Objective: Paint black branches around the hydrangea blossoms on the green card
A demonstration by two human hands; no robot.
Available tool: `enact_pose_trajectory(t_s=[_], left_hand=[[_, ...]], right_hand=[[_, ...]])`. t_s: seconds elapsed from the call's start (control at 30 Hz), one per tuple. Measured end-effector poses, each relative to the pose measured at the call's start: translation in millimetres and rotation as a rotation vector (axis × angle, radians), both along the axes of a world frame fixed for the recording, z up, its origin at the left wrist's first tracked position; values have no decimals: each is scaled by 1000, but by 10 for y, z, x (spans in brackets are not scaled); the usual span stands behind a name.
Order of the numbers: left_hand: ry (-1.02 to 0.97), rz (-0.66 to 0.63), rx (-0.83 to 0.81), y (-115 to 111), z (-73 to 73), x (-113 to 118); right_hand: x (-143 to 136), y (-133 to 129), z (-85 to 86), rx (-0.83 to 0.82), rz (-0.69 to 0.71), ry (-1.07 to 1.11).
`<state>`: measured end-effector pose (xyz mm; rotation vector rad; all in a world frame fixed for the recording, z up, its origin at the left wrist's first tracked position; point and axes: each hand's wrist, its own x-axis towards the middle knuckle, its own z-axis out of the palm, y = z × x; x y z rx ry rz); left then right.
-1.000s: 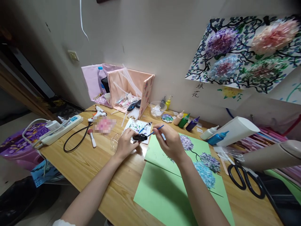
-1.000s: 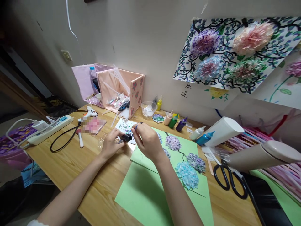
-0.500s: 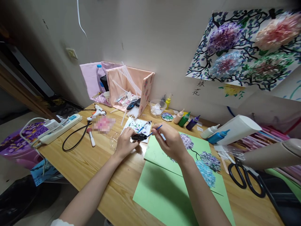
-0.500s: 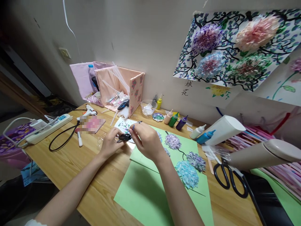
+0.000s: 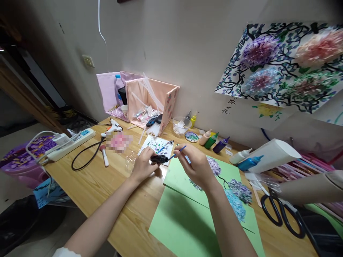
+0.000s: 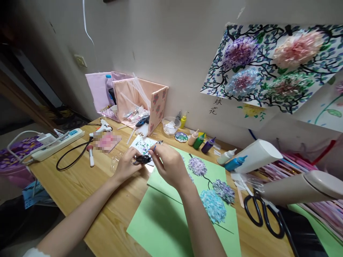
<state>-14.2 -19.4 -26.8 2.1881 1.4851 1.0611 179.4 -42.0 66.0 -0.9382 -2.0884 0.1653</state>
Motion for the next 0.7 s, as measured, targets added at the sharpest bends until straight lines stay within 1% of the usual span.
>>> enact_pose_trajectory(t_s=[0.2,0.33,0.43,0.6,0.7], left_hand=[[-3,-10,-5,4,6,-2],[-5,-9,-2,3,14,-3],[-12,-7,3,1,19,-4],[-16,-20,4,1,7,3],[-37,-36,-7,-5,-24,14]], right_hand=[[-5,13,-4,18,8,11],[18,-1,23,18,4,5],[54,-22,53,37,14,139],[158,-38,93,-70,1,405],[284,-71,158,-81,-26,543]])
